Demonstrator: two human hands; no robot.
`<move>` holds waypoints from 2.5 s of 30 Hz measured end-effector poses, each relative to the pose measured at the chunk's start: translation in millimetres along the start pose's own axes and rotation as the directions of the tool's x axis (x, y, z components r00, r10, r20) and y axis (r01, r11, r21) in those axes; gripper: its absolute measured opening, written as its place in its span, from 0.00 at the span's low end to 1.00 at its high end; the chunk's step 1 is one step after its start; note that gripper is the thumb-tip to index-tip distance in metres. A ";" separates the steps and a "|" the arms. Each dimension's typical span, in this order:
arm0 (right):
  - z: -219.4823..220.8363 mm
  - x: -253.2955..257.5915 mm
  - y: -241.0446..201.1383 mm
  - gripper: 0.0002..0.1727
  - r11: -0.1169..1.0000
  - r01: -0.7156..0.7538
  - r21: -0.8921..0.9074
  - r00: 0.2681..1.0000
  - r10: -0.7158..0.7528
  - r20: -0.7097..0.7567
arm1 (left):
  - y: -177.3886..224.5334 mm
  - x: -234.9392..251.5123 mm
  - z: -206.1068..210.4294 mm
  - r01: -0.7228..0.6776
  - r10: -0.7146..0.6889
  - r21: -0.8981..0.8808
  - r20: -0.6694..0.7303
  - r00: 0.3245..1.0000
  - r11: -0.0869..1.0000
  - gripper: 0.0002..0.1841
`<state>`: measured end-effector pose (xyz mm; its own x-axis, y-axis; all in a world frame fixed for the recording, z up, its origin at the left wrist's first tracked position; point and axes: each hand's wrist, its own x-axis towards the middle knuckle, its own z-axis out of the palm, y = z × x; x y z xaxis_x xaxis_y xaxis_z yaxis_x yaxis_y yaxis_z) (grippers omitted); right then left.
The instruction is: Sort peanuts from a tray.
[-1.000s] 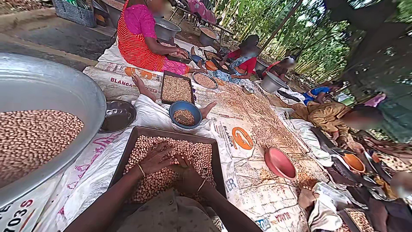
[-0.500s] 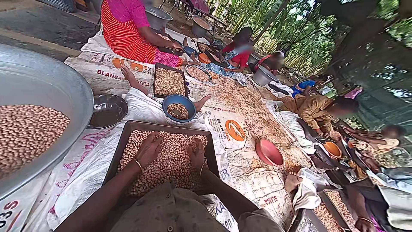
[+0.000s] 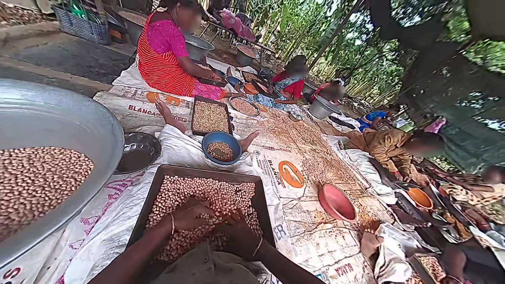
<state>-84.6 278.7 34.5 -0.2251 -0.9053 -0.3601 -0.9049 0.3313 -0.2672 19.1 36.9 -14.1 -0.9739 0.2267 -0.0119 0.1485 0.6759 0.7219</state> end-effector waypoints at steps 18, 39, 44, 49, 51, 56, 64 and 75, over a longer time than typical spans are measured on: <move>14.6 126.7 5.5 0.28 0.990 -0.063 0.129 0.804 0.127 -0.580 | 2.4 -7.6 -24.4 0.581 -0.516 -0.016 -0.481 0.709 0.813 0.26; 12.0 125.5 7.3 0.27 0.990 -0.073 0.119 0.808 0.128 -0.575 | 2.5 -4.3 -23.7 0.544 -0.470 0.109 -0.381 0.796 0.832 0.24; 13.0 126.6 8.4 0.28 0.989 -0.094 0.112 0.814 0.141 -0.563 | 2.0 -2.4 -23.7 0.574 -0.510 0.109 -0.348 0.787 0.812 0.24; 10.1 125.8 6.8 0.27 0.990 -0.084 0.114 0.817 0.134 -0.560 | -5.0 -5.9 -18.7 0.324 -0.399 -0.234 -0.494 0.772 0.917 0.28; 10.7 126.4 8.7 0.27 0.991 -0.074 0.114 0.817 0.126 -0.563 | -8.0 -7.4 -19.1 0.022 -0.400 -0.578 -0.535 0.744 0.816 0.33; 9.4 125.3 8.4 0.27 0.990 -0.074 0.117 0.823 0.127 -0.554 | -6.4 -13.9 -28.7 -0.427 -0.504 -0.844 -0.536 0.677 0.324 0.37; 12.2 124.9 9.7 0.27 0.992 -0.051 0.116 0.802 0.110 -0.587 | -9.9 -8.2 -26.2 -0.301 -0.507 -0.824 -0.541 0.671 0.481 0.34; -27.8 74.3 0.7 0.38 0.990 -0.006 0.142 0.993 0.023 -0.118 | 5.7 -8.2 -19.5 0.343 -0.338 -0.003 -0.169 0.926 0.939 0.32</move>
<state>-112.0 204.3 32.4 -0.2868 -0.9224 -0.2586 -0.8429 0.3713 -0.3895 24.5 25.2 3.6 -0.9808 -0.1376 -0.1382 -0.1949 0.7103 0.6763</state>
